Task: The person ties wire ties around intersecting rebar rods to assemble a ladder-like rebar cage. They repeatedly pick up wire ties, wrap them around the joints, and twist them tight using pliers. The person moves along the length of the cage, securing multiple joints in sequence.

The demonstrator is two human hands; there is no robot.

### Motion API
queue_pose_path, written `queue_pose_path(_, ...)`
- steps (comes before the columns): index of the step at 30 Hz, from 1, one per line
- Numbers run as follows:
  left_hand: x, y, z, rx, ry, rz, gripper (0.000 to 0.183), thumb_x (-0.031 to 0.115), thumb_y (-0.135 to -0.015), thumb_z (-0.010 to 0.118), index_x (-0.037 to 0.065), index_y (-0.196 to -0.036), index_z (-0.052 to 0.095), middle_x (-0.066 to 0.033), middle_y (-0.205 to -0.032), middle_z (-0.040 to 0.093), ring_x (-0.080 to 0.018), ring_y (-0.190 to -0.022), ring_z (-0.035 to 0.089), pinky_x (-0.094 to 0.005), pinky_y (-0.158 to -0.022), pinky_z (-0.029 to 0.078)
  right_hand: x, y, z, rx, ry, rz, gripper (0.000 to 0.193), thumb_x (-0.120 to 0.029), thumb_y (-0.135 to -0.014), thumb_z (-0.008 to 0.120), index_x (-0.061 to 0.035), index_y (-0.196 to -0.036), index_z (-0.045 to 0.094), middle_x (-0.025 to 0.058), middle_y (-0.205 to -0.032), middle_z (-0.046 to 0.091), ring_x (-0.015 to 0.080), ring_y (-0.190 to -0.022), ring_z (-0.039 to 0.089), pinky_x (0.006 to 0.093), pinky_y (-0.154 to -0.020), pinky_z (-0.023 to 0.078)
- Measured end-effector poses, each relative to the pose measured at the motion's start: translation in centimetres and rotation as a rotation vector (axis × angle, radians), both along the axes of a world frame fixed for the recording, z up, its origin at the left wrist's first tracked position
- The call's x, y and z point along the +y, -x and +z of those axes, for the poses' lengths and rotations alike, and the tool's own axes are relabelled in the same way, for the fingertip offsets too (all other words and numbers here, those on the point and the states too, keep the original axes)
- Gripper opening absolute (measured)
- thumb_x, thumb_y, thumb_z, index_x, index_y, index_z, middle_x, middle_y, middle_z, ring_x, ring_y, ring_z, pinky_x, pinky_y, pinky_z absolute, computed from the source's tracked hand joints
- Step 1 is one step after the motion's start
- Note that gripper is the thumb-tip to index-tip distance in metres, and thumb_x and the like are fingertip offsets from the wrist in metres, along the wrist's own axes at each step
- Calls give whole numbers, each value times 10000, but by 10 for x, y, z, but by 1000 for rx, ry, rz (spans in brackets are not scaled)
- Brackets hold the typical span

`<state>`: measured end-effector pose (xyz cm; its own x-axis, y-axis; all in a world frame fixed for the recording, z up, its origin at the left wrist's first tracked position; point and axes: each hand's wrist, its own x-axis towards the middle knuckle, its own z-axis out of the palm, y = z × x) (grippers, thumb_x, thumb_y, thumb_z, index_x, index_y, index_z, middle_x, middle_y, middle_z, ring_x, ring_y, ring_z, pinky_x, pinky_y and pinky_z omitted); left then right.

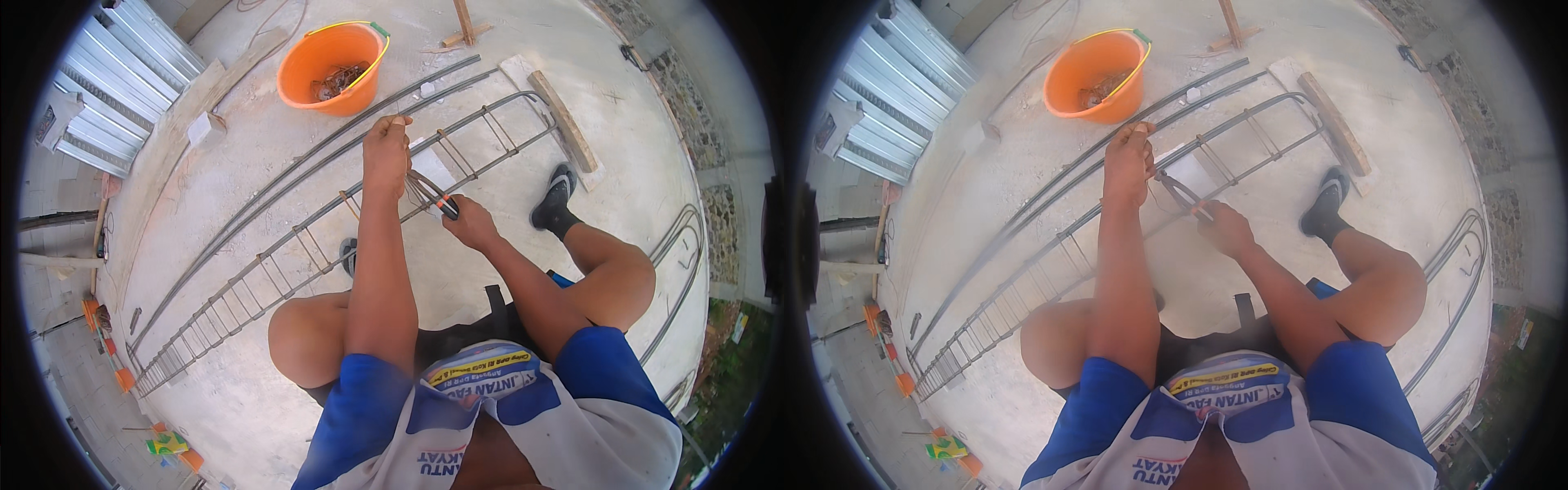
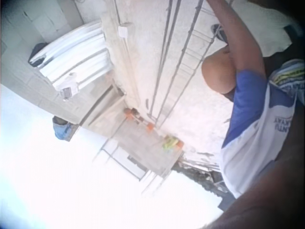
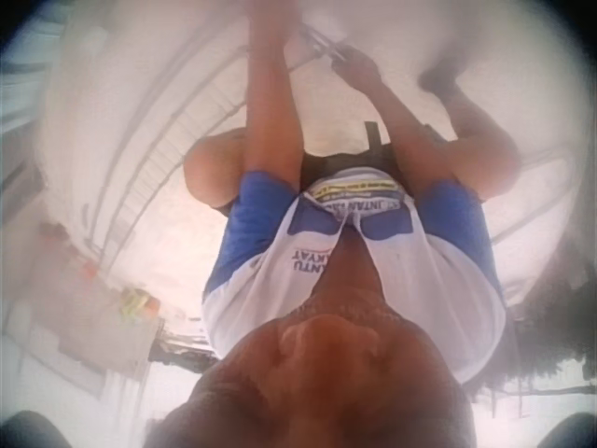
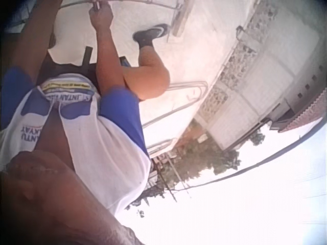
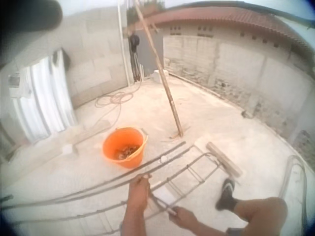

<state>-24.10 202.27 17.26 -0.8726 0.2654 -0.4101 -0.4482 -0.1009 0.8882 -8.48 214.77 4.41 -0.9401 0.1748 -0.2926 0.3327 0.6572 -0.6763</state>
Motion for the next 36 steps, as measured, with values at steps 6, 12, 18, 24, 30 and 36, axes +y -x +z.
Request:
queue_pose_path(6,-50,-13,51,100,39,66,215,182,-993,451,15,-1113,515,-8,-677,468,-102,-548,446,-251,-504,373,-41,36,40,0,85,21,484,-345,-855,653,-104,-1265,560,199,-1080,587,357,-1064,582,425,-912,471)
queue_pose_path(12,-29,-51,26,231,-162,183,223,194,-998,463,19,-1134,490,-97,-844,641,-197,-855,632,-339,-711,500,-38,42,147,275,489,11,395,-223,-940,600,31,-1236,540,165,-1041,607,265,-974,606,369,-910,466)
queue_pose_path(18,-19,-62,47,285,-117,147,263,209,-996,489,-21,-1118,530,-135,-959,653,-222,-939,632,-350,-855,498,-37,29,171,331,503,-187,261,-232,-945,551,-66,-1135,616,146,-900,649,249,-785,628,343,-731,514)
queue_pose_path(24,-24,-74,67,266,-153,220,341,237,-984,513,-63,-1144,531,-133,-908,653,-220,-891,631,-337,-841,497,-42,19,174,584,401,-88,233,-181,-939,564,-39,-1108,640,148,-932,660,267,-796,635,365,-781,510)
queue_pose_path(30,-30,-79,72,126,-486,203,248,196,-1000,515,-7,-1138,550,-112,-817,655,-238,-791,655,-350,-712,517,-35,6,187,505,551,-39,250,-189,-932,562,-9,-1088,635,124,-920,657,230,-742,611,338,-722,497)
queue_pose_path(36,-40,-84,85,374,-324,-4,217,166,-989,539,-3,-1115,590,-115,-853,678,-221,-806,663,-346,-722,516,-26,-3,198,-27,1390,-149,228,-214,-913,572,5,-865,613,41,-708,538,118,-588,509,275,-546,421)
